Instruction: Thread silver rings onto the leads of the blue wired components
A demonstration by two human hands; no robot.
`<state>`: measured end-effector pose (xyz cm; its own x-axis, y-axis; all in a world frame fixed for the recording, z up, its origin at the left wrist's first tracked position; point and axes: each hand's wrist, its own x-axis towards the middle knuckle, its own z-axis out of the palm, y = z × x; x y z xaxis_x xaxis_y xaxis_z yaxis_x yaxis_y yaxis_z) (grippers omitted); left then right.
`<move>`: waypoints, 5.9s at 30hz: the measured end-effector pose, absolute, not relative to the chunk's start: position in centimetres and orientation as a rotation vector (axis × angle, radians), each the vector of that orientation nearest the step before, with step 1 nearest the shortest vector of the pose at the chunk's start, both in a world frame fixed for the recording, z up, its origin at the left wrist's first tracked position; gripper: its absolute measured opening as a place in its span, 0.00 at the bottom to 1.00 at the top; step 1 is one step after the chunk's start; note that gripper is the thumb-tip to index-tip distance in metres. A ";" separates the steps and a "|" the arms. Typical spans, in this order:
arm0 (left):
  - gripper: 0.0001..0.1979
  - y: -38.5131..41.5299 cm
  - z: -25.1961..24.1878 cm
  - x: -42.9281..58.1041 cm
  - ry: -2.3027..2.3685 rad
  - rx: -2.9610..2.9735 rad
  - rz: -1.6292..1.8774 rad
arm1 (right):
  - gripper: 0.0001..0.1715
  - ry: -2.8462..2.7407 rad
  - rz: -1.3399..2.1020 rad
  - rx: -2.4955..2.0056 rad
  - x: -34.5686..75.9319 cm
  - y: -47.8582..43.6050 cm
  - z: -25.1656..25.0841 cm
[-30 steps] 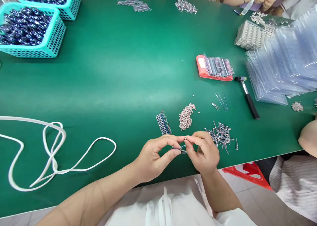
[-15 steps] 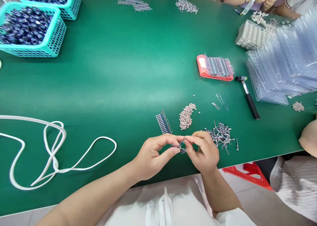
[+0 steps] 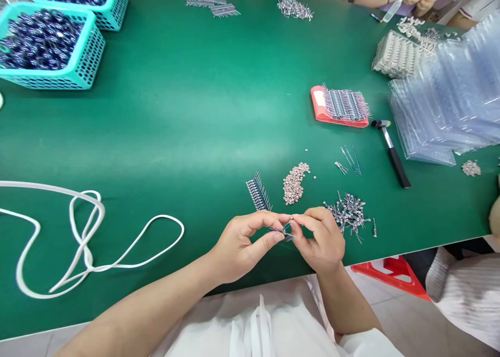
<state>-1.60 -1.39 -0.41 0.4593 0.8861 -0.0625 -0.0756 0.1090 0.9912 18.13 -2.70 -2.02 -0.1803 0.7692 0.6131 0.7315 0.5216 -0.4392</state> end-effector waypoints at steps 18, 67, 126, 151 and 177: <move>0.02 -1.3 -0.3 -1.6 0.817 1.077 0.836 | 0.15 -1.872 0.248 -1.198 18.0 -2.7 -2.0; 0.02 -1.2 -0.7 -1.5 0.814 1.139 0.833 | 0.13 -1.819 0.265 -1.229 17.9 -2.7 -2.2; 0.05 -1.0 -0.1 -1.6 0.787 0.894 0.807 | 0.14 -1.877 0.202 -1.209 18.1 -2.7 -1.8; 0.03 -1.3 -0.6 -1.6 0.824 1.227 0.832 | 0.13 -1.829 0.196 -1.186 17.9 -2.7 -1.7; 0.06 -1.3 -0.7 -1.0 0.939 1.072 0.890 | 0.10 -1.684 0.667 -1.159 18.1 -3.2 -1.6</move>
